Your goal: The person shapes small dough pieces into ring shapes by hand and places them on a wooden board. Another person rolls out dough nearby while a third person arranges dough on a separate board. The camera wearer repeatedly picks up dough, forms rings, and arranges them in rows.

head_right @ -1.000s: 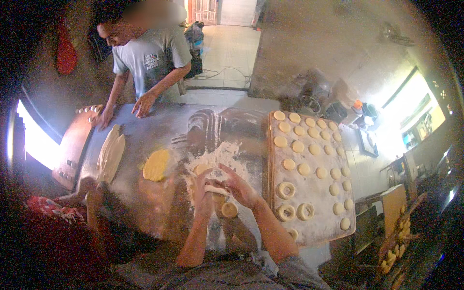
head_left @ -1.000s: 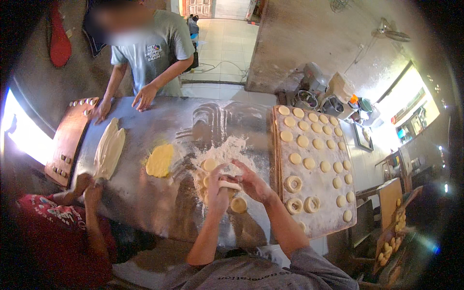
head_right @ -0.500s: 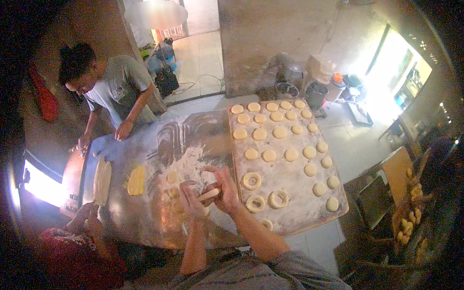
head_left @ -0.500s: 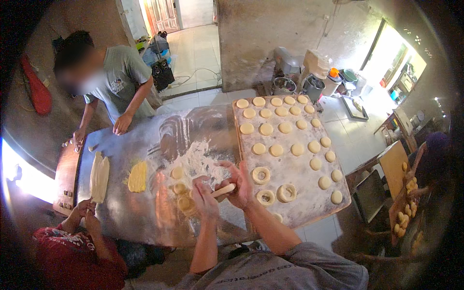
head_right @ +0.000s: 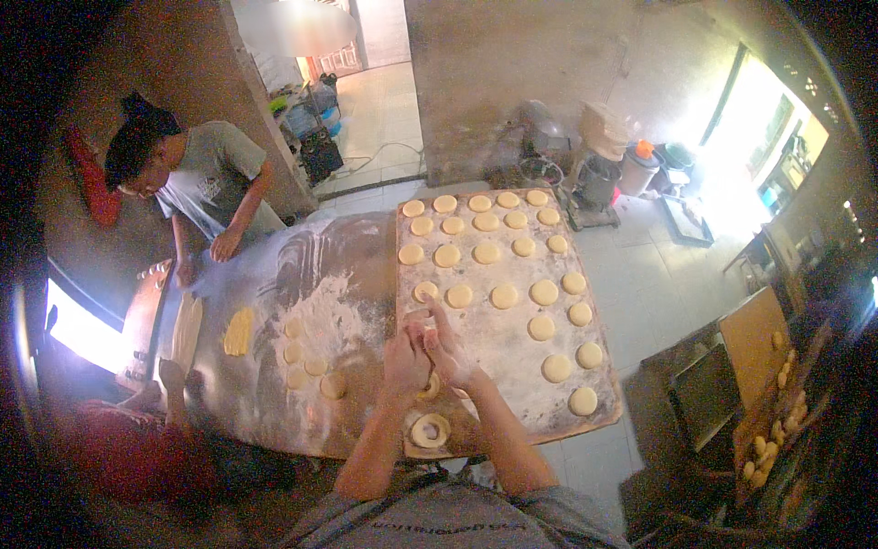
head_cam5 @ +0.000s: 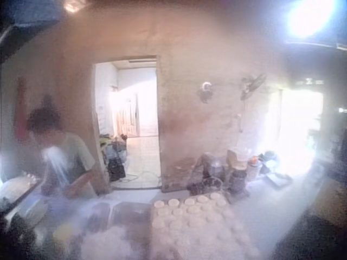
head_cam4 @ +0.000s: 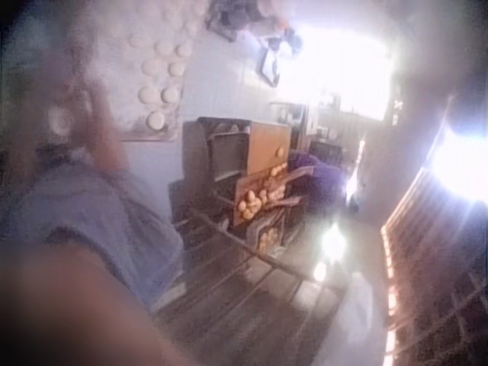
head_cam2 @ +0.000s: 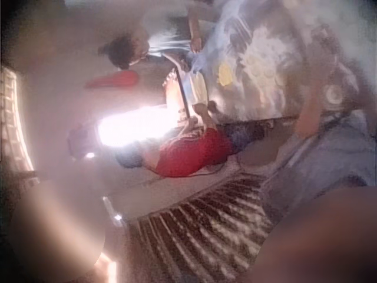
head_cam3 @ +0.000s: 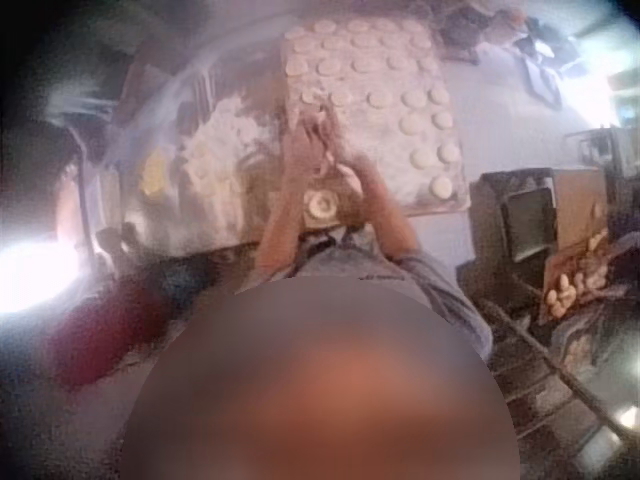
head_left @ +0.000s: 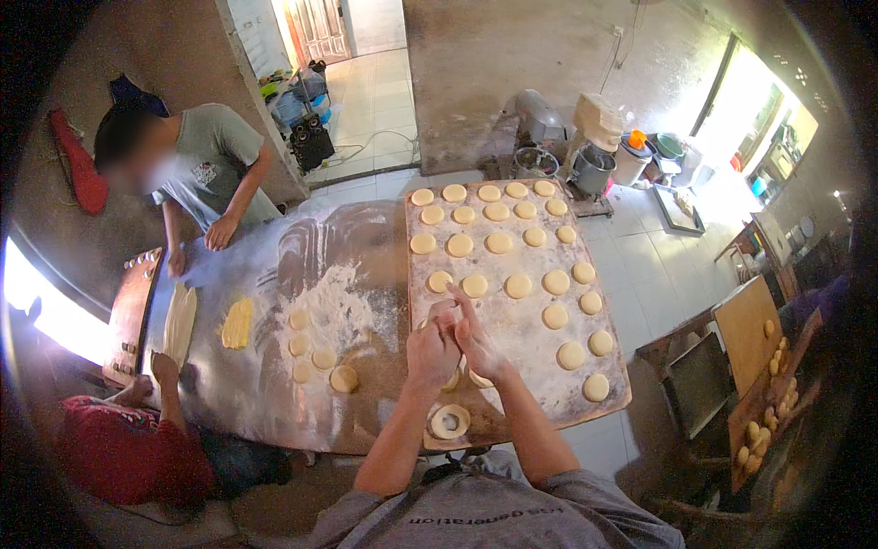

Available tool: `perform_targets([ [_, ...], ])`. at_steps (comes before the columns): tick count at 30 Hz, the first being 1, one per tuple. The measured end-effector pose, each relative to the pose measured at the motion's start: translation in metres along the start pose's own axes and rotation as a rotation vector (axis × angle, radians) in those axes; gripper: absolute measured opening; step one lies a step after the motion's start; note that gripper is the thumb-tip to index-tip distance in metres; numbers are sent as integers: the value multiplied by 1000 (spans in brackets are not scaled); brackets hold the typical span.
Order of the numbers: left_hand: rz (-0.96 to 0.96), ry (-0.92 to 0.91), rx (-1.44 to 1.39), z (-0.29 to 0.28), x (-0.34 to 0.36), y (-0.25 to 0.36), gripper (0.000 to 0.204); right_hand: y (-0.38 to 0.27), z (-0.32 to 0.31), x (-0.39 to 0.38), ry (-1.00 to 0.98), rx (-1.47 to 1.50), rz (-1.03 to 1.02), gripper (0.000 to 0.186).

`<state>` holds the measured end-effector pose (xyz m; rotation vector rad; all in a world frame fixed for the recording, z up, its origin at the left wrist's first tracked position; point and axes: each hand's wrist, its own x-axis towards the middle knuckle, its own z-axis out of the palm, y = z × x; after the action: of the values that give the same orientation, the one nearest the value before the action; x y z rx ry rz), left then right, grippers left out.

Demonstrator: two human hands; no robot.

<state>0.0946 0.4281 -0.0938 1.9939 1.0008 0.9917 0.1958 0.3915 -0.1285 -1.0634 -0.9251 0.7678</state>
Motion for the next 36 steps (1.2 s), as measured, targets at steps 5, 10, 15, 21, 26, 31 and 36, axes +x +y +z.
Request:
perform_targets([
  [5, 35, 7, 9, 32, -2, -8, 42, 22, -55, -7, -106, 507, 142, 75],
  [10, -269, -90, 40, 52, 18, 6, 46, -10, -58, 21, -65, -108, 534, 69],
  [15, -369, -175, 552, 61, 55, -17, 55, 12, -81, 46, 71, -983, 386, 87],
  [21, -301, -455, 675, 48, 40, -26, 74, 21, -69, 20, -61, -1378, 398, 98],
  [26, -322, -592, 725, 45, 37, -17, 90, 3, -64, 13, -73, -1325, 454, 94],
  [31, -243, -521, 652, 55, 44, -29, 83, 48, -98, 21, -4, -1202, 291, 82],
  [36, -154, -381, 691, 61, 82, -35, 49, 12, -123, 50, 307, -1157, 322, 48],
])
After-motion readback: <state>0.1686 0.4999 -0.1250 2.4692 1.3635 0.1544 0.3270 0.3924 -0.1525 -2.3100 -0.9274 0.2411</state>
